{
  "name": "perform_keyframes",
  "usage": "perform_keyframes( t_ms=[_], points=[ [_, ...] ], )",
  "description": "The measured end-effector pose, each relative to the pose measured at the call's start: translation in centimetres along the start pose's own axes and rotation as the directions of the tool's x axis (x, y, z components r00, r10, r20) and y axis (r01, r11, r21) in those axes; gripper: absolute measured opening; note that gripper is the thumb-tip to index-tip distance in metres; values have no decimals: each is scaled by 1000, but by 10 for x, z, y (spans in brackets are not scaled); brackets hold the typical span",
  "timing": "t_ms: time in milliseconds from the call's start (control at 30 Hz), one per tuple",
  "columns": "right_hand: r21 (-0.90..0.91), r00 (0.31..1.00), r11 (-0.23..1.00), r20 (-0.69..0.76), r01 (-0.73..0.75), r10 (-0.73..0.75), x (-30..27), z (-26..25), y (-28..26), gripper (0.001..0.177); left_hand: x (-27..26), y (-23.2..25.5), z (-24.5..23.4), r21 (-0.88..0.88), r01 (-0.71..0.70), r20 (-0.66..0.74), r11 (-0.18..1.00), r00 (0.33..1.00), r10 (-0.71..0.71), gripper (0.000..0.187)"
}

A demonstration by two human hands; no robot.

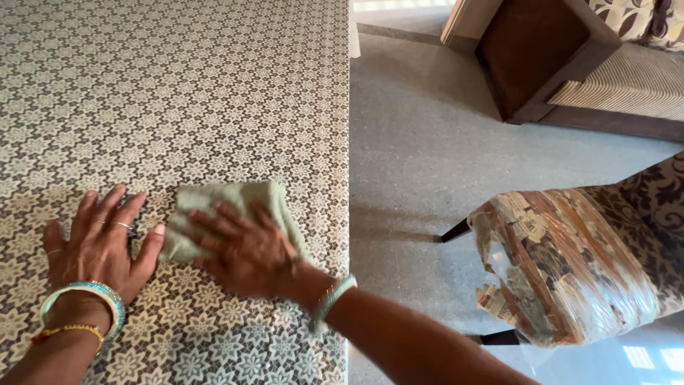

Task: The person wipes a dining table covered with a white lace tablecloth using a light green cloth. They clean the tabletop, the edges, and the wooden legs of the table.

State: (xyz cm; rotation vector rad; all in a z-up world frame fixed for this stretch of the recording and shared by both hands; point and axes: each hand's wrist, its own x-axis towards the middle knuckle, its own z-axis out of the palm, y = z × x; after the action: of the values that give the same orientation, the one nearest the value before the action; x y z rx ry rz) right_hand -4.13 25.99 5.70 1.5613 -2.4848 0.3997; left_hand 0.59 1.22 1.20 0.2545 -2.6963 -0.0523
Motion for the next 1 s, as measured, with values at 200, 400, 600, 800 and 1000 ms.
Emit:
perform_keyframes(
  t_ms=[200, 400, 600, 800, 1000],
  points=[
    [-205, 943, 921, -39, -331, 330, 55, 4, 70, 53, 0, 3, -7, -101, 12, 53, 995, 999, -7, 73],
    [10, 819, 819, -31, -573, 573, 67, 19, 71, 59, 2, 3, -10, -84, 69, 121, 994, 991, -59, 73],
    [9, 960, 960, -18, -281, 281, 12, 7, 1, 61, 5, 1, -5, -45, 64, 137, 997, 989, -57, 71],
    [43, 960, 990, 251, -136, 121, -21, -17, -23, 61, 0, 0, -4, -46, 51, 104, 998, 994, -46, 71],
    [-16, 981, 986, -102, 164, -165, 0, 17, 54, 59, 1, 1, -4, -36, 49, 97, 998, 994, -45, 67]
  ],
)
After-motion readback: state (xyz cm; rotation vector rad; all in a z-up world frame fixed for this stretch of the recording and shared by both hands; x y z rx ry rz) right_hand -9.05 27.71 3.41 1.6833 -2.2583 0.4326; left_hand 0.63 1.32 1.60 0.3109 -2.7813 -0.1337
